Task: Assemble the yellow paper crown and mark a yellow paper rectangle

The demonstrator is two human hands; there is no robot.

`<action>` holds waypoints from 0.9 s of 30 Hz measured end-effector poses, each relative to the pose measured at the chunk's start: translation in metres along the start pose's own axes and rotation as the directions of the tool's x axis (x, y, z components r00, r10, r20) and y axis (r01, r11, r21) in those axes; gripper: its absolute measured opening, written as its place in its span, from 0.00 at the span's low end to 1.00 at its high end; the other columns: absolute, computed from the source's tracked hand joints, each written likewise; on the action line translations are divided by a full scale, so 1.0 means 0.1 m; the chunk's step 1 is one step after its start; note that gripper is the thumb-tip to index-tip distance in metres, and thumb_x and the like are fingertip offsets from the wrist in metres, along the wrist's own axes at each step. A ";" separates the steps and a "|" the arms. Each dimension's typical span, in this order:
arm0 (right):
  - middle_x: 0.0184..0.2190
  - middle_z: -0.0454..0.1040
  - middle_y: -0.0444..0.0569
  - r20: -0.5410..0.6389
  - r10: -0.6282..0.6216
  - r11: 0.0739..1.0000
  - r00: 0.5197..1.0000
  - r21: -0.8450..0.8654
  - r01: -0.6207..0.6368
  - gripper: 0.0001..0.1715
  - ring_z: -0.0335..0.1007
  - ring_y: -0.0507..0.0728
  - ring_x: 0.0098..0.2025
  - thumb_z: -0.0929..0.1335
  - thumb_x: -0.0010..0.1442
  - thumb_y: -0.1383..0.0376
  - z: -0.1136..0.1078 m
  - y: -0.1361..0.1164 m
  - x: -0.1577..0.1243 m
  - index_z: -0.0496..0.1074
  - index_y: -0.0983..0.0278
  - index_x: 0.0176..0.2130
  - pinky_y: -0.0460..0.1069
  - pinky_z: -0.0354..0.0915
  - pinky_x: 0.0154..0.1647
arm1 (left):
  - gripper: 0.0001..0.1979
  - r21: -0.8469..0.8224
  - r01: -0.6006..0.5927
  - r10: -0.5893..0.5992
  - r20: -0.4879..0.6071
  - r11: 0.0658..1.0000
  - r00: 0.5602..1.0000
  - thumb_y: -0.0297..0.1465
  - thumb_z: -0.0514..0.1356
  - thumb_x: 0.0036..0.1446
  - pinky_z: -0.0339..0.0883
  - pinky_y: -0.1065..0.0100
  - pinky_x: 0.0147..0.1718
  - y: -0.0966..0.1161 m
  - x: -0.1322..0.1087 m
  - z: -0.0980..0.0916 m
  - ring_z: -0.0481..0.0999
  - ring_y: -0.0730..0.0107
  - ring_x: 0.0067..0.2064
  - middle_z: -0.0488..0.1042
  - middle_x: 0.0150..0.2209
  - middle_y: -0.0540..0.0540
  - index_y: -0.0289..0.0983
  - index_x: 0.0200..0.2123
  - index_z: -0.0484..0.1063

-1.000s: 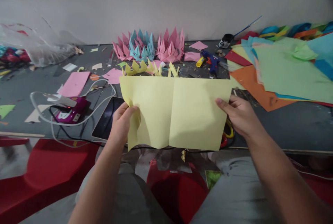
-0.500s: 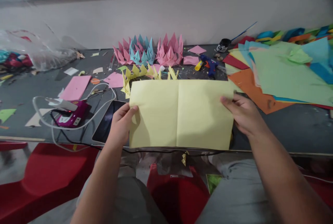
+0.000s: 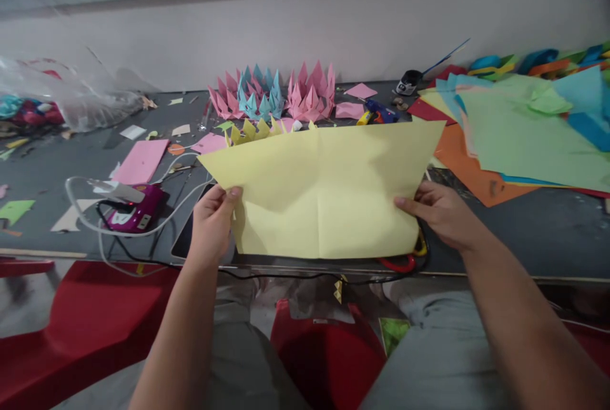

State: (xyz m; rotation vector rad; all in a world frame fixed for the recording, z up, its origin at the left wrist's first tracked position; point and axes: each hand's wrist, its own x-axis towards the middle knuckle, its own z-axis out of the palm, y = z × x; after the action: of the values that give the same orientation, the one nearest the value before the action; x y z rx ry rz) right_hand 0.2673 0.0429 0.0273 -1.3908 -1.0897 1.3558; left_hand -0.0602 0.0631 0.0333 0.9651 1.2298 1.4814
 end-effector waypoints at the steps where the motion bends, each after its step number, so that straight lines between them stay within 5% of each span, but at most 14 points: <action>1: 0.28 0.78 0.46 -0.021 -0.012 0.999 1.000 0.038 0.013 0.23 0.73 0.55 0.27 0.75 0.41 0.56 0.00 -0.01 0.00 0.72 0.61 0.37 0.50 0.70 0.30 | 0.09 0.008 0.021 -0.021 0.004 1.000 1.000 0.31 0.66 0.42 0.71 0.71 0.31 0.00 0.00 -0.01 0.77 0.70 0.32 0.78 0.30 0.47 0.38 0.31 0.75; 6: 0.23 0.75 0.37 -0.163 -0.138 0.967 0.977 0.190 0.169 0.35 0.70 0.51 0.21 0.74 0.45 0.62 0.01 -0.03 0.02 0.62 0.51 0.51 0.45 0.67 0.24 | 0.09 0.058 0.228 -0.228 -0.014 0.972 0.974 0.30 0.64 0.43 0.69 0.72 0.24 0.04 -0.02 -0.01 0.76 0.69 0.28 0.78 0.28 0.47 0.37 0.31 0.75; 10: 0.24 0.75 0.40 -0.237 -0.227 0.948 0.945 0.168 0.270 0.14 0.70 0.49 0.24 0.70 0.47 0.65 -0.03 0.05 0.05 0.72 0.55 0.37 0.43 0.65 0.24 | 0.12 0.103 0.347 -0.347 -0.019 0.932 0.938 0.30 0.64 0.43 0.69 0.73 0.21 0.10 -0.03 0.00 0.75 0.71 0.23 0.78 0.26 0.48 0.37 0.35 0.75; 13: 0.25 0.75 0.43 -0.172 -0.218 0.964 0.961 0.116 0.240 0.04 0.71 0.51 0.26 0.68 0.44 0.65 -0.12 0.13 0.06 0.75 0.58 0.26 0.45 0.65 0.24 | 0.14 0.107 0.380 -0.379 -0.030 0.919 0.925 0.30 0.63 0.43 0.69 0.73 0.21 0.14 -0.01 -0.01 0.75 0.71 0.23 0.78 0.26 0.48 0.36 0.37 0.74; 19: 0.38 0.77 0.46 -0.032 -0.387 0.908 0.921 -0.190 0.374 0.08 0.71 0.56 0.42 0.73 0.44 0.63 -0.20 0.12 0.02 0.78 0.56 0.30 0.50 0.68 0.43 | 0.14 0.076 0.452 -0.453 0.007 0.889 0.891 0.30 0.64 0.44 0.70 0.71 0.21 0.14 0.00 -0.06 0.75 0.70 0.22 0.78 0.27 0.46 0.35 0.37 0.75; 27: 0.47 0.73 0.49 0.122 -0.467 0.852 0.876 -0.203 0.483 0.04 0.72 0.58 0.44 0.73 0.47 0.59 -0.13 0.02 -0.06 0.79 0.53 0.28 0.52 0.69 0.42 | 0.12 0.052 0.459 -0.461 0.044 0.887 0.886 0.30 0.65 0.41 0.72 0.67 0.23 0.13 0.01 -0.06 0.77 0.66 0.23 0.78 0.26 0.44 0.34 0.34 0.75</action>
State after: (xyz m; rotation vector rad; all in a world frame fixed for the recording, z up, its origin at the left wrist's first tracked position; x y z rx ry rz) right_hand 0.2806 0.0362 0.0269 -1.1275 -1.5562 0.9395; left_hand -0.0685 0.0618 0.0448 0.6702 1.3406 1.0500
